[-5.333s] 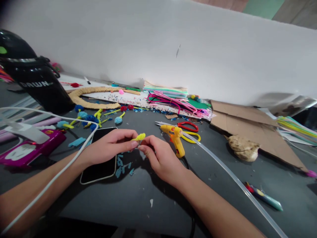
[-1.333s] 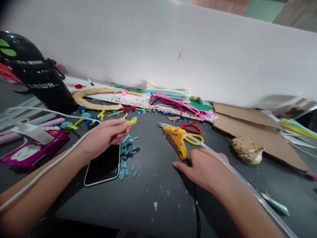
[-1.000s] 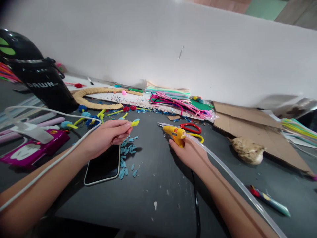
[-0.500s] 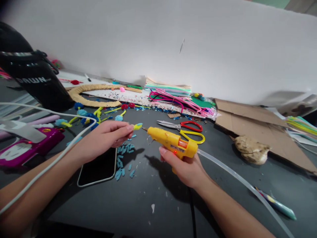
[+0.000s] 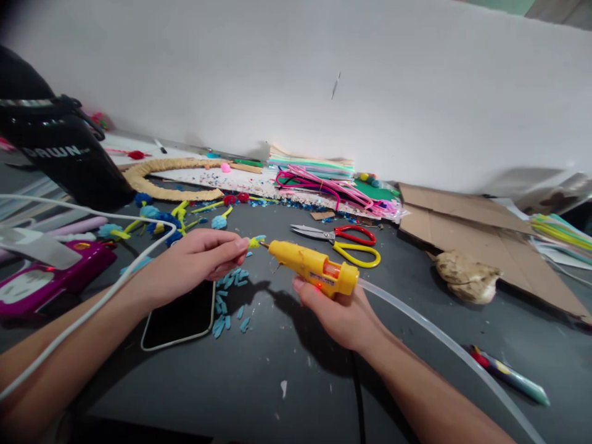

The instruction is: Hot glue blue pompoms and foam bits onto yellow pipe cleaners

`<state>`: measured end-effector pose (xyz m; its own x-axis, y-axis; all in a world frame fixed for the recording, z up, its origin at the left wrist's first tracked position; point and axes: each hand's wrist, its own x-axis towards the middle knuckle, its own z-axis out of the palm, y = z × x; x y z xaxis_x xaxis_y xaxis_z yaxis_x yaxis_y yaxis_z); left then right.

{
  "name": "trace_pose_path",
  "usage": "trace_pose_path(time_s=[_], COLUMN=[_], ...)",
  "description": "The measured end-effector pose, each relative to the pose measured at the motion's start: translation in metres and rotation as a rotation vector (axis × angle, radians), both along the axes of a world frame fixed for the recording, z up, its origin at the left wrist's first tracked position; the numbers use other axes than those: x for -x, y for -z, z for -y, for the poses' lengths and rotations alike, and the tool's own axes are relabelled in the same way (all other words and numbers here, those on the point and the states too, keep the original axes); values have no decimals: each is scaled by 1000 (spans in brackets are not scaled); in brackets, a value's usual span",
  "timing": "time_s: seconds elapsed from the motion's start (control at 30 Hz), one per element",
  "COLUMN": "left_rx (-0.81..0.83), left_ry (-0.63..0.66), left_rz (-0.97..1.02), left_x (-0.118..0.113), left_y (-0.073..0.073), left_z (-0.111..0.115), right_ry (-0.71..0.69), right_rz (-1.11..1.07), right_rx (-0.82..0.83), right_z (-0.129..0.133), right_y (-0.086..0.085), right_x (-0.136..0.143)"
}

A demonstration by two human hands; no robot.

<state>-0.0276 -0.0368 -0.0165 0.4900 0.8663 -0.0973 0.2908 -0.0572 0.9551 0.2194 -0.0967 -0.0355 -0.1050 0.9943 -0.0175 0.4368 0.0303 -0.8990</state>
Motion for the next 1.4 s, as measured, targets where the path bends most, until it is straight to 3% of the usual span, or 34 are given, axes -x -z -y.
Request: trace_pose_path(time_s=[1.4], left_rx=[-10], left_ry=[-2], left_rz=[-7], left_x=[-1], left_y=[0], left_z=[0], right_ry=[28], right_rz=[24], right_rx=[34], right_z=[0], right_y=[0], right_x=[-2])
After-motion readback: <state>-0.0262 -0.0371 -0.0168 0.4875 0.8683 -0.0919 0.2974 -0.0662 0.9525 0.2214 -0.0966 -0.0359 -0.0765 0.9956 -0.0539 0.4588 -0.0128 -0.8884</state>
